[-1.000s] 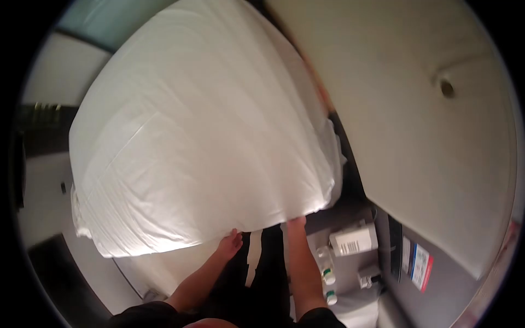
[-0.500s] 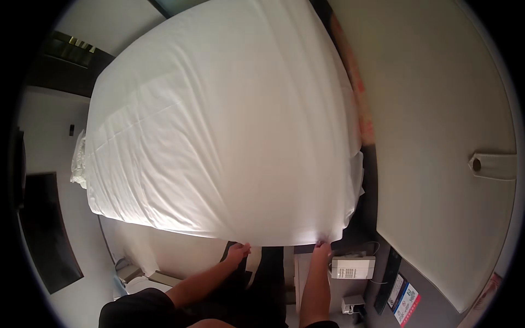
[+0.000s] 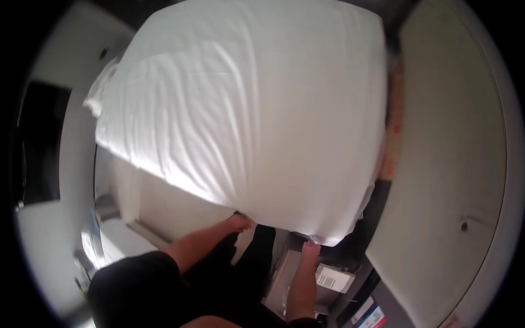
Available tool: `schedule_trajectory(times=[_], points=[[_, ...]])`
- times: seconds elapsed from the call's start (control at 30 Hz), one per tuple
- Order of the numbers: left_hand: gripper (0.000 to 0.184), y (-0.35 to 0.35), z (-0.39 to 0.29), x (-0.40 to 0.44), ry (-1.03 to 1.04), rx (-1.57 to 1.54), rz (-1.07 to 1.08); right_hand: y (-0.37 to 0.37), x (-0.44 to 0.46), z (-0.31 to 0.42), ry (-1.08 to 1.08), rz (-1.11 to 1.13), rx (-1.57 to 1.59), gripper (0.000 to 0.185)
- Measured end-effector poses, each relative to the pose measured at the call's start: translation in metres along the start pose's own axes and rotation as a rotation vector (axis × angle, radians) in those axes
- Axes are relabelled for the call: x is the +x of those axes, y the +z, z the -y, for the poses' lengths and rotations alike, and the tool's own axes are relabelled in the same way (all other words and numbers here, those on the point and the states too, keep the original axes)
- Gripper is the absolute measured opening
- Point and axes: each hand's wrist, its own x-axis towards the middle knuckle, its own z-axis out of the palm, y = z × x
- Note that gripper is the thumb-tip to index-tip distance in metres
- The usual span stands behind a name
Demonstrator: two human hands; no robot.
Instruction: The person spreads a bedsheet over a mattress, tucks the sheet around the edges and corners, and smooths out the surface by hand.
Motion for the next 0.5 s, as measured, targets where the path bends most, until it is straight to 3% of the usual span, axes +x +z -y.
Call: schedule_trajectory(times=[0.1,0.17,0.23,0.3,0.33,0.37,0.4,0.5], points=[[0.011,-0.068,0.006,-0.035,0.043,-0.188,0.005,0.012,-0.042,-0.059,-0.191,0.424,-0.515,0.020],[0.012,-0.130,0.006,-0.079,0.131,-0.326,-0.162,0.014,-0.080,-0.103,-0.306,0.687,-0.836,0.018],[0.019,-0.215,0.045,-0.075,0.308,-0.471,-0.185,0.005,-0.102,-0.160,-0.424,0.937,-1.149,0.016],[0.023,-0.297,0.069,-0.083,0.429,-0.513,-0.316,0.024,-0.182,-0.243,-0.027,0.932,-0.670,0.017],[0.021,-0.327,0.059,-0.101,0.306,-0.802,-0.382,0.036,-0.197,-0.278,0.077,0.953,-0.711,0.024],[0.023,-0.363,0.057,-0.103,0.268,-0.815,-0.498,0.046,-0.207,-0.311,0.184,0.966,-0.748,0.031],[0.034,-0.403,0.057,-0.107,0.265,-0.757,-0.486,0.060,-0.215,-0.342,0.185,0.864,-0.776,0.033],[0.039,-0.509,0.032,-0.093,0.309,-0.619,-0.590,0.098,-0.233,-0.439,0.154,0.652,-0.784,0.034]])
